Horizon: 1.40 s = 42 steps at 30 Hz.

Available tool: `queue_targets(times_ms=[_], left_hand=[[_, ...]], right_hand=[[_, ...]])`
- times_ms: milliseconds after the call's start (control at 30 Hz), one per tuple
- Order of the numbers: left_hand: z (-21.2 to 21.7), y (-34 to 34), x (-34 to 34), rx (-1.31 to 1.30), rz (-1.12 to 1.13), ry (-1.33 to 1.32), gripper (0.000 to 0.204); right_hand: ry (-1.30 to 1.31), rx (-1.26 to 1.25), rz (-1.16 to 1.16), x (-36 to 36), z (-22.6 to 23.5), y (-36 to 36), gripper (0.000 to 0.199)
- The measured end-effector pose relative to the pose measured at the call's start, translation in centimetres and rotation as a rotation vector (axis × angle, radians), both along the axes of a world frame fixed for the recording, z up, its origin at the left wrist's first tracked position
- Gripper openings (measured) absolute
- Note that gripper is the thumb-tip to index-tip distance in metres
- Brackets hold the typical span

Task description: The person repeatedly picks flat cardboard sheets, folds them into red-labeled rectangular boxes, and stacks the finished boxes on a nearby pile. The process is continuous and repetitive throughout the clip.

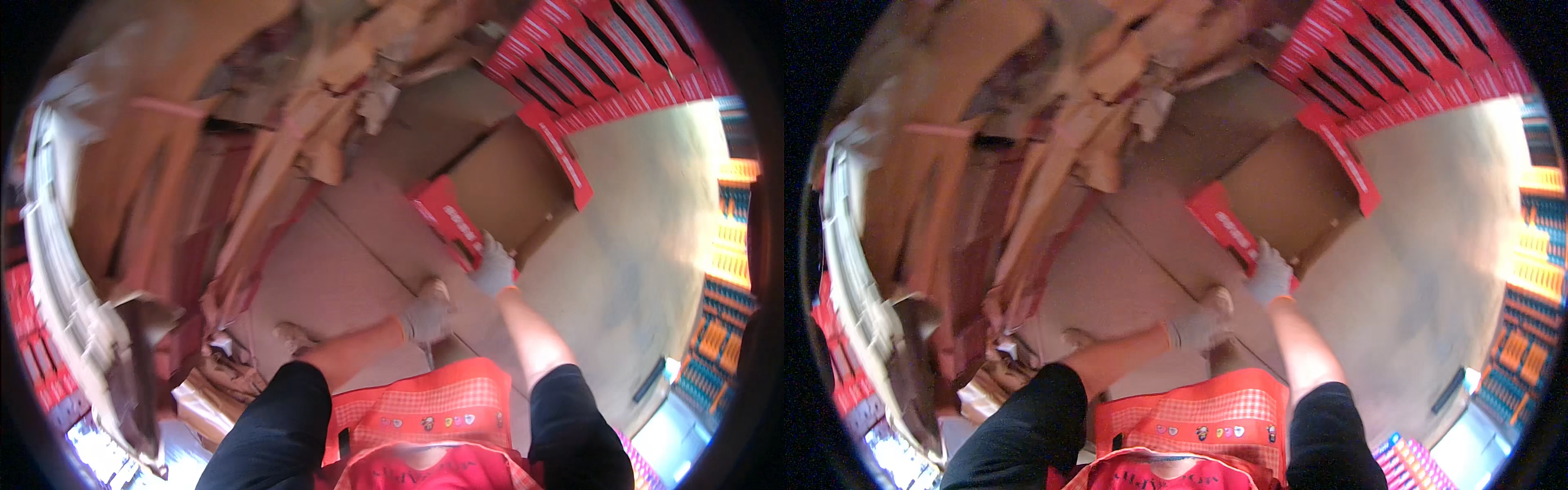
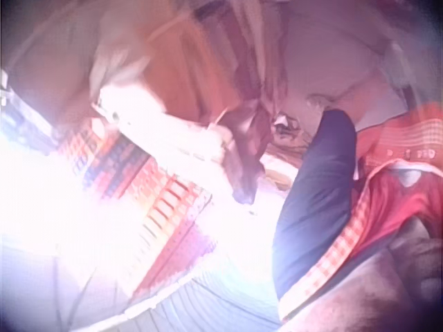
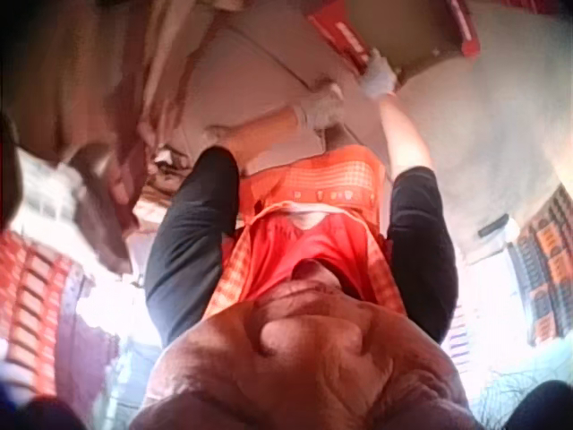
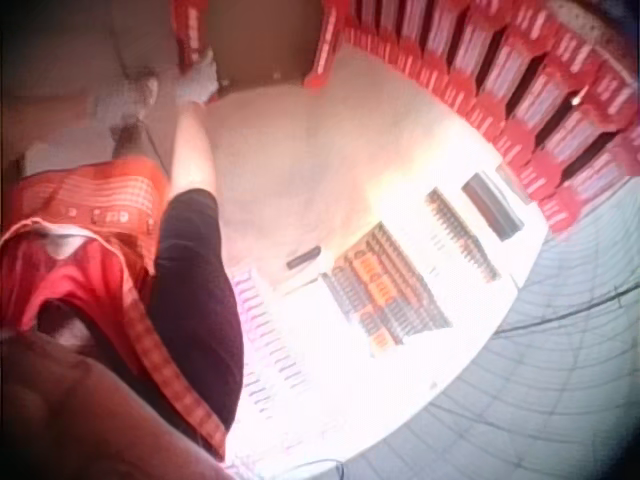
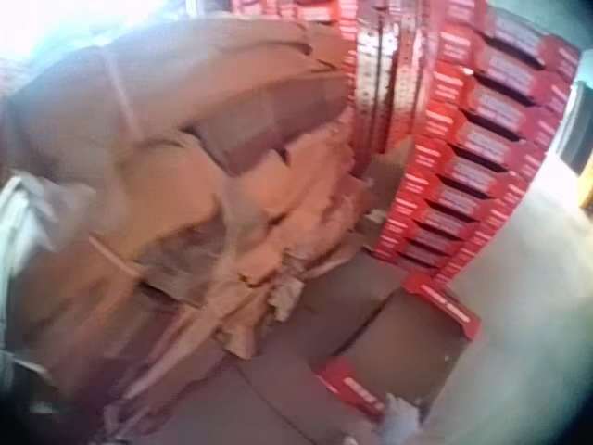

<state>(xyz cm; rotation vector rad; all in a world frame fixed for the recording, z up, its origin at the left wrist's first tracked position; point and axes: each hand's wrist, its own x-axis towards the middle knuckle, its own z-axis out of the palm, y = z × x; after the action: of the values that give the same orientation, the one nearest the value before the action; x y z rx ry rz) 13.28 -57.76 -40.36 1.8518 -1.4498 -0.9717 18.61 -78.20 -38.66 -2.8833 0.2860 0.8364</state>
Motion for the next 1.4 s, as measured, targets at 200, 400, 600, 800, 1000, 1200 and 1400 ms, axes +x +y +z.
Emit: queue_targets(times_ms=[200, 400, 600, 800, 1000, 1200, 1400], left_hand=[[22.5, 13.0, -7.7, -0.284, 0.842, 0.176, 0.040], [40.9, 30.8, -8.8, -0.228, 1.351, -0.401, 0.053], [42.8, 57.9, -12.5, 0.697, 1.993, -1.281, 0.101], [36.6, 71.6, -9.1, 0.279, 2.375, -0.022, 0.098], [38.3, 72.2, -10.0, -0.124, 2.446, 0.018, 0.076], [40.7, 75.2, -13.4, -0.938, 2.174, 0.808, 0.048], [40.9, 65.5, -5.2, -0.238, 2.284, -0.252, 0.062]], right_hand=[[-0.187, 0.437, -0.014, 1.7, 12.0, 5.6, 0.053], [0.228, 1.327, -0.009, -0.1, 32.7, 26.2, 0.027], [-0.274, 1.641, 0.386, 6.3, 45.8, 44.2, 0.021], [-0.684, 0.732, 0.376, 17.2, 38.6, 57.1, 0.078], [-0.429, 0.571, 0.416, 18.4, 40.2, 57.4, 0.088], [0.558, 1.180, -0.127, 22.4, 45.8, 53.5, 0.057], [0.243, 1.379, 0.192, 16.1, 42.9, 58.6, 0.064]])
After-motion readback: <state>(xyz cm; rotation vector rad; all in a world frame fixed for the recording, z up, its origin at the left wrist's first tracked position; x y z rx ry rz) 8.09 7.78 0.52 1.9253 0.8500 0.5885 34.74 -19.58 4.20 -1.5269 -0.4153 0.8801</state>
